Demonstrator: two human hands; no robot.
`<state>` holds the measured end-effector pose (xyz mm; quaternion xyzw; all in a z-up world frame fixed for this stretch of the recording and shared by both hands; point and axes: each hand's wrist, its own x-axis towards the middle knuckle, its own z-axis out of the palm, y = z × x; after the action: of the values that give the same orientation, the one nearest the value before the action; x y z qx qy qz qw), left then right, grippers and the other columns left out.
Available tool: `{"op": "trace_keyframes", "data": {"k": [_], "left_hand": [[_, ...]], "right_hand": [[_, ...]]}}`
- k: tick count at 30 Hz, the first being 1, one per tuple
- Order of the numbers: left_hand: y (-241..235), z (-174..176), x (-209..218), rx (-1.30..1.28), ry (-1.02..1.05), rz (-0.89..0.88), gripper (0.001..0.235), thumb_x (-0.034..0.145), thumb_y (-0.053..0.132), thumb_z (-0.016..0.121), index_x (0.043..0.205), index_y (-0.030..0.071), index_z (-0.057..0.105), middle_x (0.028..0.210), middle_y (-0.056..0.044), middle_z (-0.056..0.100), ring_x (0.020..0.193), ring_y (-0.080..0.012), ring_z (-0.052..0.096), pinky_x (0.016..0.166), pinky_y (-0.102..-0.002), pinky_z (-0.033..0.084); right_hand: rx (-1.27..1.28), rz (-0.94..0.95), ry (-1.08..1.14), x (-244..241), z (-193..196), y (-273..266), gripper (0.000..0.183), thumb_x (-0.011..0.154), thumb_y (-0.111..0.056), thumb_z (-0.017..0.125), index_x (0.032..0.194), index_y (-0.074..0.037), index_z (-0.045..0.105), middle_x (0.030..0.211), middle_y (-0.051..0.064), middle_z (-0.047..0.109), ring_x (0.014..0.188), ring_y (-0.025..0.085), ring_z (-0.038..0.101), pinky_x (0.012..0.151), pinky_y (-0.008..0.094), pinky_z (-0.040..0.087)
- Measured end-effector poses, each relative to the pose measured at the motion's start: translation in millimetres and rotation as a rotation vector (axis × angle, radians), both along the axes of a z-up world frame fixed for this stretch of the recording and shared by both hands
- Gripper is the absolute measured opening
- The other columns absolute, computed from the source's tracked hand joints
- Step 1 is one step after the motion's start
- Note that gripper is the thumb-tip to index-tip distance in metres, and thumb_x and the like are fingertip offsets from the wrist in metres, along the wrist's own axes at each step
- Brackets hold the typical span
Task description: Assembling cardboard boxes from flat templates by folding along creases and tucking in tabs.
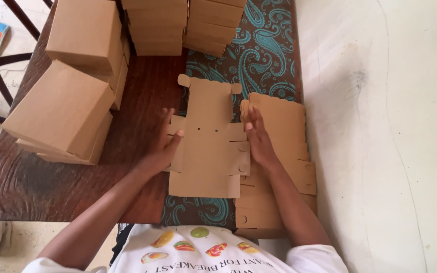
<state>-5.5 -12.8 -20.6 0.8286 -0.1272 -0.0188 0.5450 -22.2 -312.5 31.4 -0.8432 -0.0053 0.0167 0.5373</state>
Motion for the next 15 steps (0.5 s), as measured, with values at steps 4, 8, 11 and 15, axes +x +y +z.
{"op": "trace_keyframes", "data": {"k": [4,8,11,15], "left_hand": [[-11.0,34.3,-12.5,-0.063,0.076,-0.082,0.066,0.109,0.037,0.046,0.165,0.014,0.021,0.168,-0.029,0.005,0.154,-0.0506,-0.001,0.122,-0.068,0.0],[-14.9,41.4,-9.2,-0.281,-0.007,-0.093,0.058,0.111,0.028,0.045,0.161,0.005,0.028,0.166,-0.034,0.01,0.152,-0.0558,0.0,0.12,-0.07,0.003],[-25.6,23.4,0.2,-0.456,-0.018,-0.204,0.057,0.111,0.034,0.039,0.16,0.008,0.028,0.169,-0.027,0.008,0.155,-0.0485,-0.001,0.123,-0.067,0.001],[-34.7,29.1,1.0,-0.336,0.039,-0.379,0.06,0.109,0.03,0.038,0.164,0.013,0.02,0.17,-0.026,0.003,0.155,-0.0477,-0.004,0.122,-0.068,-0.001]], "right_hand": [[0.052,0.067,-0.031,1.9,-7.5,10.3,0.069,0.111,-0.04,0.032,0.164,-0.003,0.008,0.168,0.026,0.021,0.155,0.043,0.021,0.125,0.058,0.022],[0.33,0.014,-0.185,5.7,-26.4,10.7,0.071,0.111,-0.046,0.038,0.163,-0.002,0.018,0.168,0.027,0.019,0.154,0.048,0.018,0.125,0.061,0.016],[0.452,0.122,-0.191,7.4,-38.2,22.8,0.081,0.108,-0.061,0.038,0.166,-0.009,0.017,0.172,0.017,0.018,0.158,0.04,0.013,0.126,0.056,0.01],[0.201,0.293,-0.01,-5.2,9.1,62.8,0.078,0.109,-0.058,0.022,0.166,-0.011,-0.003,0.172,0.021,-0.007,0.155,0.048,-0.004,0.126,0.063,0.001]]}}
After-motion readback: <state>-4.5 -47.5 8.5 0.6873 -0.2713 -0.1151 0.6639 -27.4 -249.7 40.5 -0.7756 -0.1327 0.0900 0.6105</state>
